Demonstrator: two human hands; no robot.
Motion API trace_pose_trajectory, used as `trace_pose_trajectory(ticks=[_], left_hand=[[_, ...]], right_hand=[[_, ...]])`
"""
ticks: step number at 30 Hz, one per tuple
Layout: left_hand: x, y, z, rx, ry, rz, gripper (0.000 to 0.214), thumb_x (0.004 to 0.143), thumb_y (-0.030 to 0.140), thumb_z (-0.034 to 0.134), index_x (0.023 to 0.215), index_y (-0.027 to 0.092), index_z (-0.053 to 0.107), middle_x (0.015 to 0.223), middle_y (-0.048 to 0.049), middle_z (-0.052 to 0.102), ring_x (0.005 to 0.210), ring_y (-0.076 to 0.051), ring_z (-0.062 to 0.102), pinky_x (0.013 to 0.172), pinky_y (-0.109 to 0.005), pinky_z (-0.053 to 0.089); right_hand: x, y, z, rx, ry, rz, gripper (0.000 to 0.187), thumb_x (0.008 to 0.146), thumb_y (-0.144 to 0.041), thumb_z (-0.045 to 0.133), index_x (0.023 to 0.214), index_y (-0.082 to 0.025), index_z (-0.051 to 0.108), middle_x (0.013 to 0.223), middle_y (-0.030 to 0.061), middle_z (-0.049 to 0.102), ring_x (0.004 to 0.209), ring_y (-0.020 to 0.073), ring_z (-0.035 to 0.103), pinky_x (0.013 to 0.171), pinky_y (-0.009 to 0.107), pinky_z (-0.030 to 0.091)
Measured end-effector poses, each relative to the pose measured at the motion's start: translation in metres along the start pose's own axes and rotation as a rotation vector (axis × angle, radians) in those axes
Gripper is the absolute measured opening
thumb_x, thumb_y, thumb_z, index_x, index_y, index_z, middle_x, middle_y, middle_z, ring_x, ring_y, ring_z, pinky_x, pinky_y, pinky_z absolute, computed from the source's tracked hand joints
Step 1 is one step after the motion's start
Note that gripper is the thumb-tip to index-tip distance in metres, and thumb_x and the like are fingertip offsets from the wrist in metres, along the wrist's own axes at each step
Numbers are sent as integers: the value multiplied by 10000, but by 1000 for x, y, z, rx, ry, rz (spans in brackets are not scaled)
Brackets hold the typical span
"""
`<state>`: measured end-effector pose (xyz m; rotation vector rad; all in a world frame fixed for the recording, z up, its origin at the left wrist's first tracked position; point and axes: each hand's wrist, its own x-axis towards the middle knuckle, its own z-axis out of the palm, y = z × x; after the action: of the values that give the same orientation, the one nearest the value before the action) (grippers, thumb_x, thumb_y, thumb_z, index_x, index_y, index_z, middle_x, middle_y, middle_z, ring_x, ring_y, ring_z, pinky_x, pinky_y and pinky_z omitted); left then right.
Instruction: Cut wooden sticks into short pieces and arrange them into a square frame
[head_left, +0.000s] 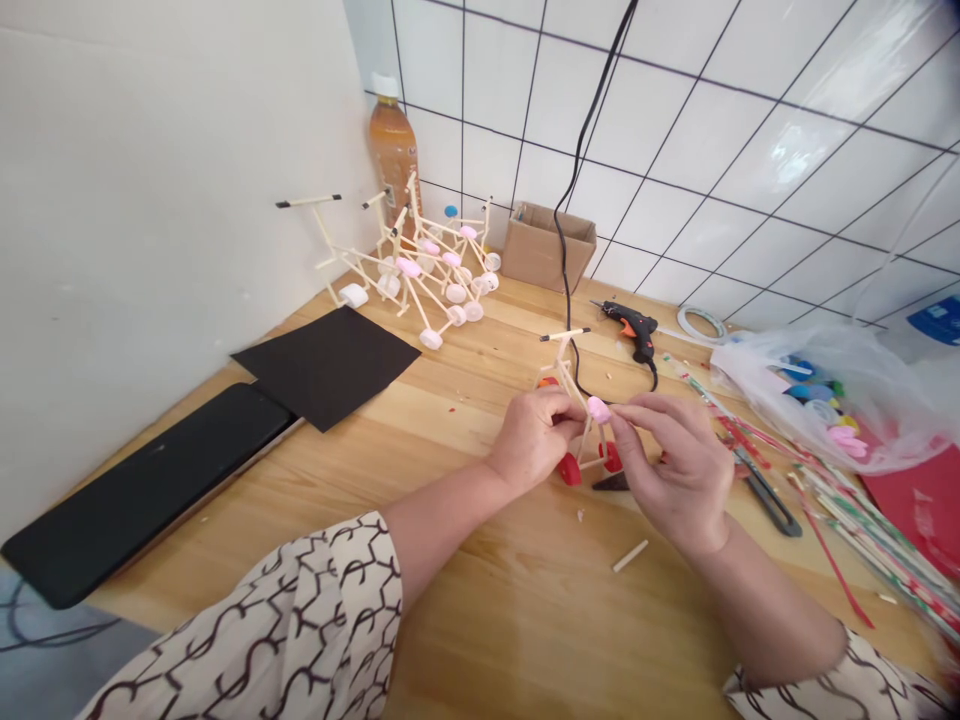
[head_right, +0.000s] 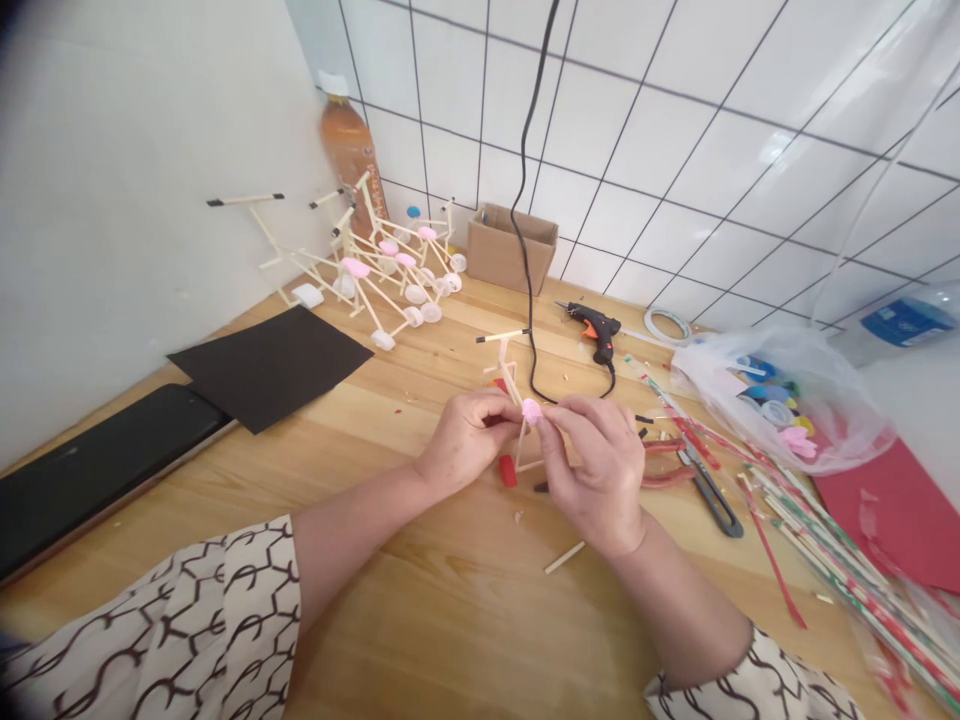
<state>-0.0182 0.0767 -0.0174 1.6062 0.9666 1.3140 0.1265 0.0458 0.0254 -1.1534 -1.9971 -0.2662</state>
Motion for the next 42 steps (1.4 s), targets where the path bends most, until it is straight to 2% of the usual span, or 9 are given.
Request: trace_pose_trajectory(ticks=[4, 10, 17, 23, 29, 34, 37, 42], left_hand=[[0, -1, 0, 31, 3, 9, 165, 680, -9, 597, 626, 135, 660, 637, -9, 634, 617, -118, 563, 606, -227, 440], [-1, 0, 0, 16, -3, 15, 153, 706, 35, 601, 599, 136, 643, 630, -10, 624, 616, -118, 567, 611, -232, 454], [-1, 1, -1, 47, -7, 23, 150, 693, 26, 599, 622, 144, 660, 642, -13, 640, 621, -120, 571, 619, -235, 457], [-1, 5, -1, 55, -20, 24, 168, 689, 12, 583, 609, 141, 655, 628, -9, 629, 611, -116, 564, 606, -227, 446], [-1, 6, -2, 50, -26, 8, 161, 704, 43, 584, 609, 150, 658, 623, -8, 626, 607, -119, 556, 601, -233, 448], [0, 2, -1, 45, -17, -7, 148, 706, 37, 591, 636, 144, 665, 648, -17, 641, 632, -129, 570, 612, -235, 447], [-1, 2, -1, 81, -21, -25, 160, 693, 11, 582, 641, 141, 660, 644, -12, 632, 608, -119, 550, 583, -222, 429], [-1, 2, -2, 87, -48, -50, 163, 686, 0, 577, 683, 132, 672, 652, -11, 628, 592, -110, 533, 575, -219, 419]], right_hand=[[4, 0, -2, 84, 5, 135, 85, 805, -154, 564, 826, -186, 640, 816, 68, 645, 761, 191, 608, 689, 333, 480], [3, -5, 5, 142, -79, 211, 85, 796, -241, 600, 836, -180, 642, 783, 58, 618, 700, 179, 588, 634, 319, 483], [2, -7, 11, 95, -114, 199, 77, 782, -257, 600, 810, -189, 624, 790, 63, 611, 750, 201, 590, 675, 338, 478], [3, -8, 15, 14, -99, 194, 60, 773, -217, 573, 722, -184, 577, 725, 51, 592, 702, 195, 570, 654, 334, 462], [3, -8, 16, -28, -92, 172, 44, 772, -218, 567, 742, -186, 573, 740, 55, 604, 712, 202, 571, 663, 348, 453], [3, 8, -2, 204, -200, 147, 186, 768, -234, 602, 949, -192, 584, 884, 70, 616, 772, 201, 577, 693, 354, 473], [3, 21, -11, 319, -245, 162, 251, 762, -206, 622, 1010, -207, 579, 886, 54, 610, 762, 185, 567, 680, 335, 479], [3, 25, -8, 450, -329, 128, 241, 791, -185, 612, 1028, -230, 599, 931, 50, 620, 820, 179, 582, 736, 341, 490]])
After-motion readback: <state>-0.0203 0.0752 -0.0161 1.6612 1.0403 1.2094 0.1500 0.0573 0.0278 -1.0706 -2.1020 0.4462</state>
